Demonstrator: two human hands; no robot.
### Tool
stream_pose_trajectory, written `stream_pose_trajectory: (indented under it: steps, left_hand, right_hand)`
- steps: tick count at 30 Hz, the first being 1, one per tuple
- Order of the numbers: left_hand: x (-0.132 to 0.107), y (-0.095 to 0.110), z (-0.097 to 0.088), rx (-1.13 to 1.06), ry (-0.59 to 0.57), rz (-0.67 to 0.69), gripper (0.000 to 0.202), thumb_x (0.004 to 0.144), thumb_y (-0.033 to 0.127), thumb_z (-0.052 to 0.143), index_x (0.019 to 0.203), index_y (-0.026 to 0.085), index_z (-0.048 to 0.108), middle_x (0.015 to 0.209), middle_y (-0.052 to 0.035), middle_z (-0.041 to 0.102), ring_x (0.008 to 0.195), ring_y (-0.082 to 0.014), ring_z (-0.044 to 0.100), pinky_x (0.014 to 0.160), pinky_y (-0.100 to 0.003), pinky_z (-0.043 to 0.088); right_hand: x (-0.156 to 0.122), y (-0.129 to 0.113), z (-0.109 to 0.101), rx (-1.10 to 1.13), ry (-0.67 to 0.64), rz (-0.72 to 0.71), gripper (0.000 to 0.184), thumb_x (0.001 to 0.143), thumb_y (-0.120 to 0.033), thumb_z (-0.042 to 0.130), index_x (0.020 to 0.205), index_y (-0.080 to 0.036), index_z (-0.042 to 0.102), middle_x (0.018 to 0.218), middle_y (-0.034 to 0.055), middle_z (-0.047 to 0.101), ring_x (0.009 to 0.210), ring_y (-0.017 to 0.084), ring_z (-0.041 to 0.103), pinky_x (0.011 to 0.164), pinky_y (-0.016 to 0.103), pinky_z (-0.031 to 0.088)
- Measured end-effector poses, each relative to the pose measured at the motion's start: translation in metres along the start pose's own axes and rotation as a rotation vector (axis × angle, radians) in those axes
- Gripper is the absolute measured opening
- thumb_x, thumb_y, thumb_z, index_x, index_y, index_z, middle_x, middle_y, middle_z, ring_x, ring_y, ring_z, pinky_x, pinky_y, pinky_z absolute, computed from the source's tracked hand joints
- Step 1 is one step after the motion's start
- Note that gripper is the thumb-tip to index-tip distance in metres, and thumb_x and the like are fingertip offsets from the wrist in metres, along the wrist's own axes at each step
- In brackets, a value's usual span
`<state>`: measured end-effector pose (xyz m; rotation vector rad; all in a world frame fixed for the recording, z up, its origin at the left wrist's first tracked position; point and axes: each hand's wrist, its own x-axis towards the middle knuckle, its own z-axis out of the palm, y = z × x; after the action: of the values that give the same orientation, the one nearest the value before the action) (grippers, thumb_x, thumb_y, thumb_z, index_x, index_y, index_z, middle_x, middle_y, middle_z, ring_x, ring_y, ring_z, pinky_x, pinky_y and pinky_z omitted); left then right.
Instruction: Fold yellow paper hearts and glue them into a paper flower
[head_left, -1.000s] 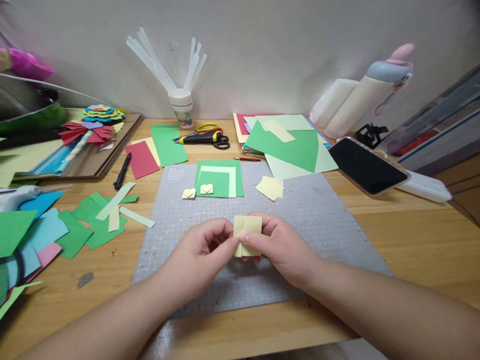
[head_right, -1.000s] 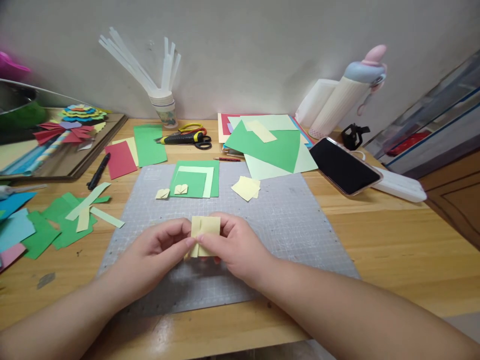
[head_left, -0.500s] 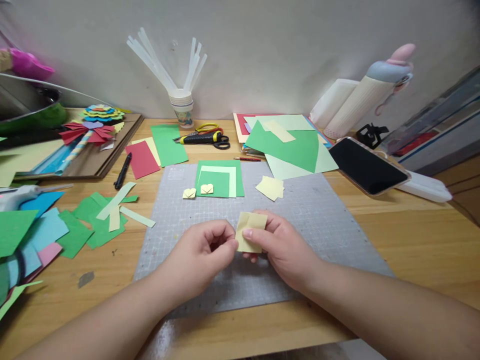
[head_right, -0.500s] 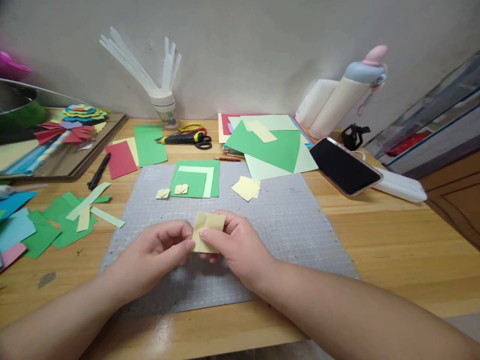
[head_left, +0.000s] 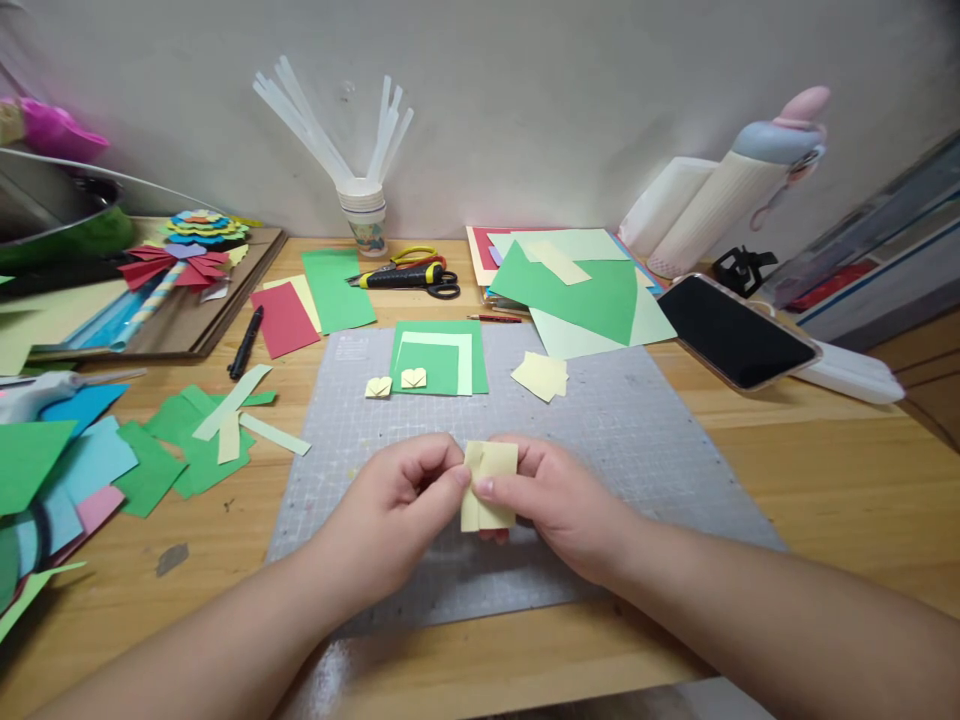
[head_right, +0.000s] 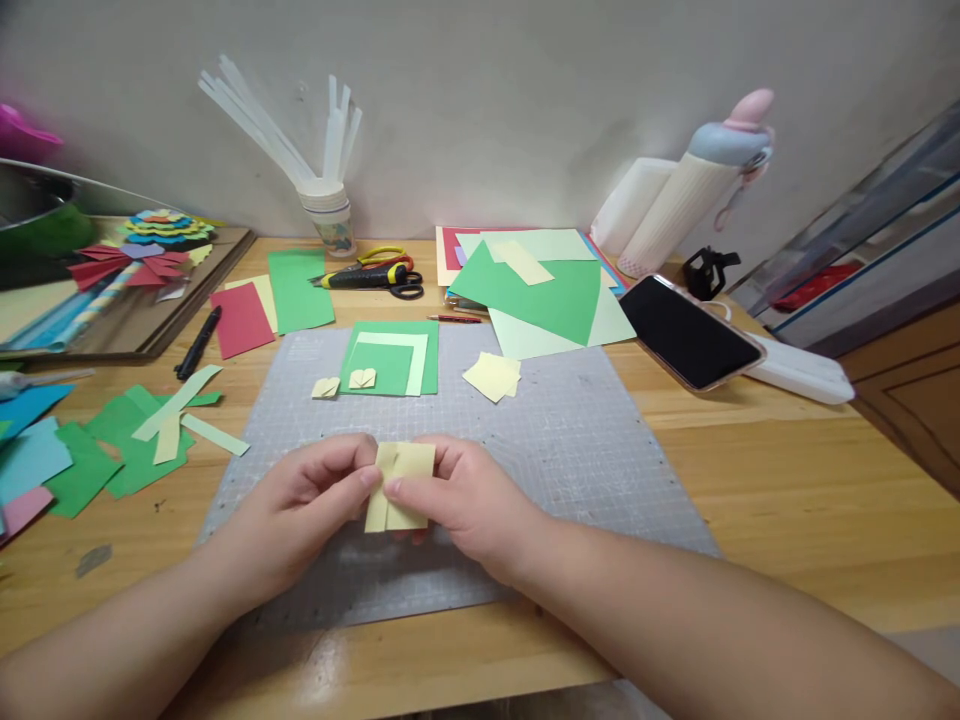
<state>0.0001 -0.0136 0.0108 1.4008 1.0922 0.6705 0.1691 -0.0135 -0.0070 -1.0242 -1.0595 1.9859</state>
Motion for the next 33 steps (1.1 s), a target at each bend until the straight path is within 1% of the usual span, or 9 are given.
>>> stream_pose_trajectory:
  steps: [5, 10, 13, 16, 20, 24, 28, 31, 33]
  left_hand:
    - [-0.0009, -0.0017, -0.0003, -0.047, -0.035, -0.026, 0.027, 0.082, 0.034, 0.05, 0.061, 0.02, 0.044, 0.058, 0.0052, 0.044, 0.057, -0.0115, 0.04, 0.055, -0.025, 0.031]
    - [0.0004, -0.0014, -0.0015, -0.05, -0.024, -0.002, 0.026, 0.082, 0.033, 0.051, 0.06, 0.019, 0.046, 0.059, 0.0045, 0.046, 0.059, -0.0121, 0.042, 0.058, -0.025, 0.032]
    - [0.0011, 0.0006, -0.0013, -0.024, 0.026, -0.032, 0.026, 0.08, 0.033, 0.053, 0.059, 0.019, 0.046, 0.056, 0.0052, 0.043, 0.056, -0.0111, 0.039, 0.054, -0.024, 0.03]
    - [0.0006, 0.0016, -0.001, 0.024, 0.084, -0.008, 0.025, 0.078, 0.032, 0.053, 0.058, 0.019, 0.046, 0.055, 0.0056, 0.04, 0.055, -0.0108, 0.036, 0.053, -0.024, 0.029]
    - [-0.0005, -0.0008, -0.002, 0.074, 0.101, 0.019, 0.03, 0.083, 0.033, 0.049, 0.057, 0.019, 0.045, 0.055, 0.0053, 0.04, 0.054, -0.0109, 0.035, 0.052, -0.024, 0.028]
    - [0.0006, -0.0038, -0.0025, 0.001, 0.04, 0.004, 0.034, 0.089, 0.041, 0.042, 0.063, 0.019, 0.046, 0.058, 0.0047, 0.043, 0.057, -0.0114, 0.038, 0.055, -0.024, 0.031]
    - [0.002, -0.0023, 0.0003, 0.027, -0.062, -0.017, 0.026, 0.085, 0.037, 0.05, 0.066, 0.019, 0.049, 0.062, 0.0037, 0.045, 0.06, -0.0121, 0.04, 0.056, -0.025, 0.031]
    - [0.0018, 0.0003, 0.0023, 0.068, -0.046, -0.001, 0.028, 0.084, 0.035, 0.051, 0.061, 0.019, 0.045, 0.06, 0.004, 0.042, 0.059, -0.0115, 0.038, 0.054, -0.024, 0.03]
    - [0.0014, 0.0012, 0.0027, 0.053, -0.05, 0.002, 0.027, 0.085, 0.035, 0.049, 0.063, 0.019, 0.047, 0.059, 0.0043, 0.043, 0.057, -0.0111, 0.038, 0.054, -0.024, 0.031]
  right_hand:
    - [-0.0017, -0.0015, 0.0014, -0.025, -0.041, 0.039, 0.013, 0.069, -0.025, 0.066, 0.071, -0.017, 0.056, 0.06, -0.0028, 0.06, 0.053, 0.01, 0.053, 0.05, 0.022, 0.04]
    - [-0.0025, -0.0041, 0.0027, -0.031, -0.05, 0.065, 0.013, 0.067, -0.023, 0.065, 0.066, -0.017, 0.053, 0.057, -0.003, 0.059, 0.051, 0.009, 0.052, 0.049, 0.021, 0.04]
    - [-0.0019, -0.0048, 0.0025, -0.026, -0.048, 0.078, 0.012, 0.065, -0.022, 0.065, 0.066, -0.017, 0.054, 0.056, -0.0036, 0.058, 0.049, 0.008, 0.051, 0.049, 0.021, 0.04]
    - [-0.0017, -0.0044, 0.0017, -0.016, -0.068, 0.088, 0.011, 0.065, -0.02, 0.064, 0.066, -0.017, 0.054, 0.056, -0.0038, 0.059, 0.049, 0.008, 0.051, 0.048, 0.021, 0.04]
    - [-0.0013, -0.0028, 0.0005, 0.014, -0.09, 0.075, 0.009, 0.066, -0.02, 0.064, 0.068, -0.017, 0.056, 0.058, -0.0031, 0.06, 0.05, 0.009, 0.052, 0.049, 0.022, 0.041]
    - [-0.0001, -0.0019, -0.001, 0.035, -0.029, 0.012, 0.012, 0.07, -0.024, 0.066, 0.075, -0.015, 0.061, 0.063, -0.0014, 0.061, 0.054, 0.01, 0.052, 0.051, 0.022, 0.041]
    - [0.0005, -0.0014, -0.0028, 0.045, 0.036, -0.043, 0.014, 0.075, -0.027, 0.067, 0.074, -0.015, 0.061, 0.064, -0.0017, 0.059, 0.056, 0.009, 0.051, 0.051, 0.021, 0.041]
    - [0.0002, -0.0001, -0.0032, 0.05, 0.035, -0.045, 0.015, 0.076, -0.029, 0.068, 0.073, -0.016, 0.061, 0.065, -0.0018, 0.058, 0.057, 0.01, 0.051, 0.052, 0.021, 0.042]
    - [0.0003, 0.0011, -0.0029, 0.068, 0.043, -0.061, 0.015, 0.076, -0.029, 0.068, 0.073, -0.016, 0.061, 0.066, -0.0016, 0.058, 0.057, 0.01, 0.052, 0.053, 0.022, 0.043]
